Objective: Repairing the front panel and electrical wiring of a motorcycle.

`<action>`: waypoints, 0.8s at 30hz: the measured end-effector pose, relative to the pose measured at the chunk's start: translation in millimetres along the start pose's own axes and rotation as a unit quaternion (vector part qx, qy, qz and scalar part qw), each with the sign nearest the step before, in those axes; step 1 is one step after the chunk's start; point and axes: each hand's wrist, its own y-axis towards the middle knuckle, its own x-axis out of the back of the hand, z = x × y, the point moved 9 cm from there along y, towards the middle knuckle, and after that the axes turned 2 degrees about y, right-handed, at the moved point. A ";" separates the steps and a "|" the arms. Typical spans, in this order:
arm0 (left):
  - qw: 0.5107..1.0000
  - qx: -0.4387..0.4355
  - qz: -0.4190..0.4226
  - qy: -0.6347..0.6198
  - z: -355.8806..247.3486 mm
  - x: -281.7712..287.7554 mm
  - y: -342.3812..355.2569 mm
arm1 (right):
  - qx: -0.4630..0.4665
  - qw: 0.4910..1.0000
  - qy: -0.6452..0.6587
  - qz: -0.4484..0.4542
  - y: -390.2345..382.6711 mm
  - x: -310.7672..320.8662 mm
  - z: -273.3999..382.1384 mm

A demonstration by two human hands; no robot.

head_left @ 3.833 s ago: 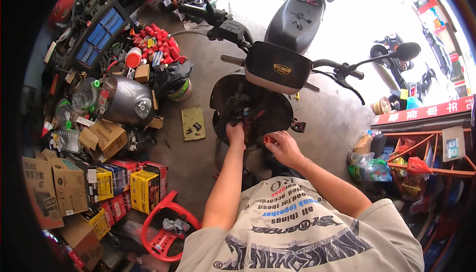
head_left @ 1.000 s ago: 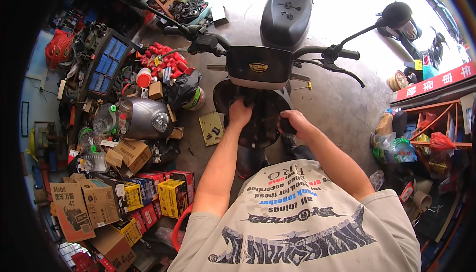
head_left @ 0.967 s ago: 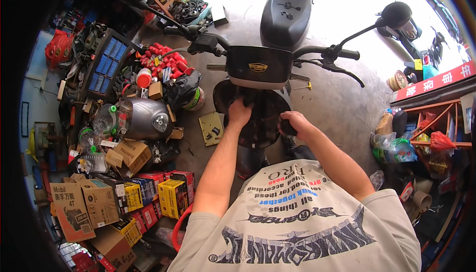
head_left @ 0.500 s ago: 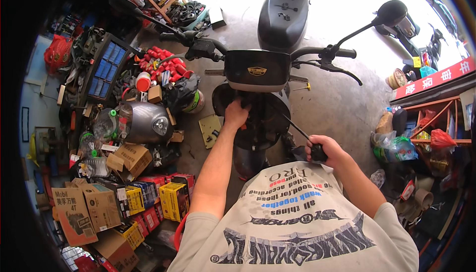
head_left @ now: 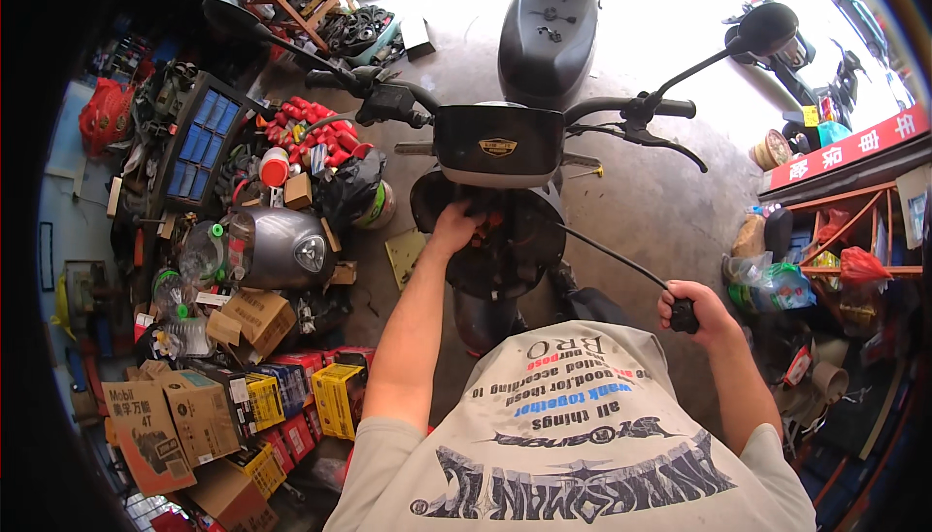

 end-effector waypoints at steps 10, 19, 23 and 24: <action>0.994 -0.027 -0.103 0.034 -1.3 -9.1 -5.7 | -0.015 0.998 -0.048 0.025 -19.1 0.1 -7.0; 0.881 -0.156 -0.313 0.319 -54.7 -20.0 -29.1 | -0.024 0.991 0.123 0.046 -10.1 0.5 -11.9; 0.855 -0.193 -0.344 0.336 -67.7 -22.4 -35.0 | -0.039 0.971 0.235 0.016 -2.9 6.6 -13.7; 0.862 -0.215 -0.329 0.320 -69.7 -22.6 -33.0 | -0.039 0.968 0.249 0.011 -2.0 6.1 -13.4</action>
